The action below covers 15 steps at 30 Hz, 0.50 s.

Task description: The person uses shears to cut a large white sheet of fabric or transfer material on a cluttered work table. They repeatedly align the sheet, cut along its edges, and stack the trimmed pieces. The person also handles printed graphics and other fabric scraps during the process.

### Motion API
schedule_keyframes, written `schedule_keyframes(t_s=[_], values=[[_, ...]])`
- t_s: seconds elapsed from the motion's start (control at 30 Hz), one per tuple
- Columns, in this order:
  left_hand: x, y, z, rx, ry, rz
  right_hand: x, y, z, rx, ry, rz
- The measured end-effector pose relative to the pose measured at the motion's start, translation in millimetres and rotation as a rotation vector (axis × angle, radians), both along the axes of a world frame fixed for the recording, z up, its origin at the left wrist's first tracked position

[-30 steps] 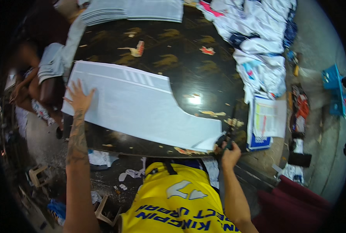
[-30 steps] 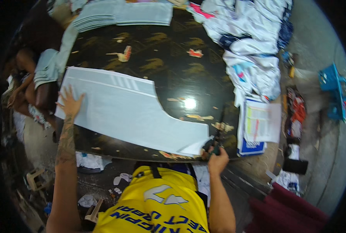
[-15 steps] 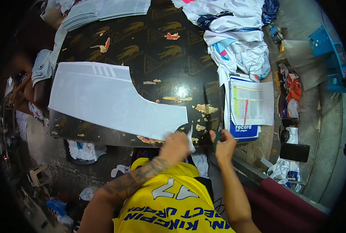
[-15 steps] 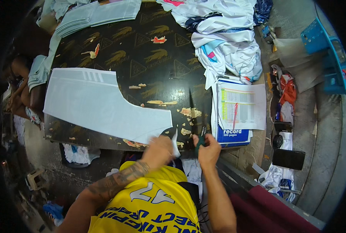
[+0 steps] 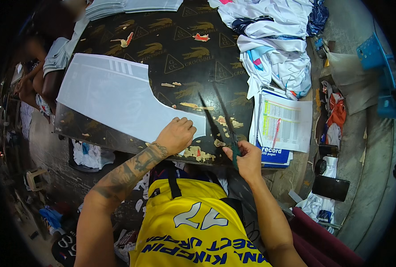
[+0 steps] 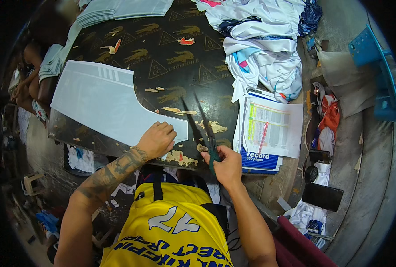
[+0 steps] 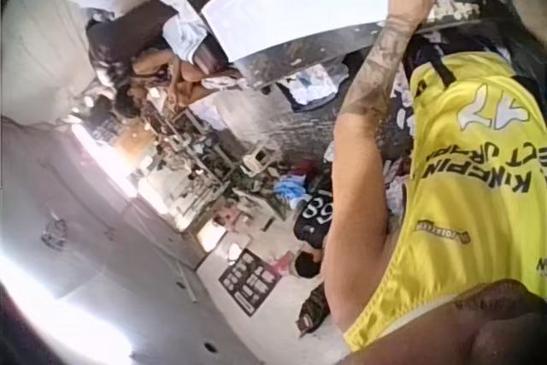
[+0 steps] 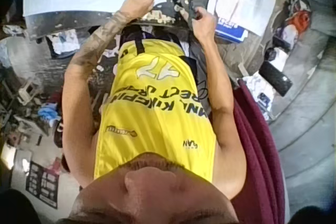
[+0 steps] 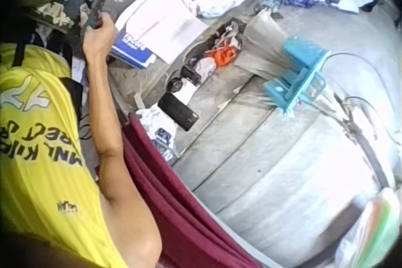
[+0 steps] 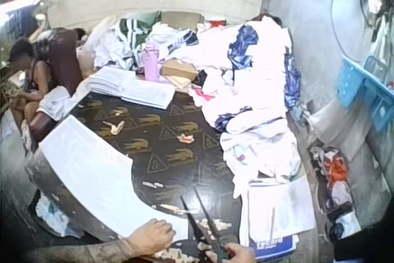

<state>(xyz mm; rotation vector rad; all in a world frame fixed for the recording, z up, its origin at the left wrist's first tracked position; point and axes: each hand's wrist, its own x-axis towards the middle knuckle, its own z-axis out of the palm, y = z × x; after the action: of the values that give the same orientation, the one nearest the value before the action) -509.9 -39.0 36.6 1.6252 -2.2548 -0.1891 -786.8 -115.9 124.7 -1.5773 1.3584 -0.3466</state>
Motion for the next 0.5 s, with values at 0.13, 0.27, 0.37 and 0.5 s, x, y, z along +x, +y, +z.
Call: schedule_keyframes(t_s=[0.13, 0.27, 0.37, 0.5], values=[[-8, -3, 20, 0.012, 0.054, 0.092, 14, -11, 0, -0.029, 0.098, 0.157], [19, 30, 14, -0.073, 0.675, 0.656, 24, -34, -5, 0.000, 0.102, 0.283], [70, 84, 13, -0.173, 0.905, 1.291, 10, -49, -2, 0.135, 0.133, 0.353], [96, 136, 24, -0.384, 0.504, 1.635, -34, -58, 12, 0.407, 0.190, 0.483]])
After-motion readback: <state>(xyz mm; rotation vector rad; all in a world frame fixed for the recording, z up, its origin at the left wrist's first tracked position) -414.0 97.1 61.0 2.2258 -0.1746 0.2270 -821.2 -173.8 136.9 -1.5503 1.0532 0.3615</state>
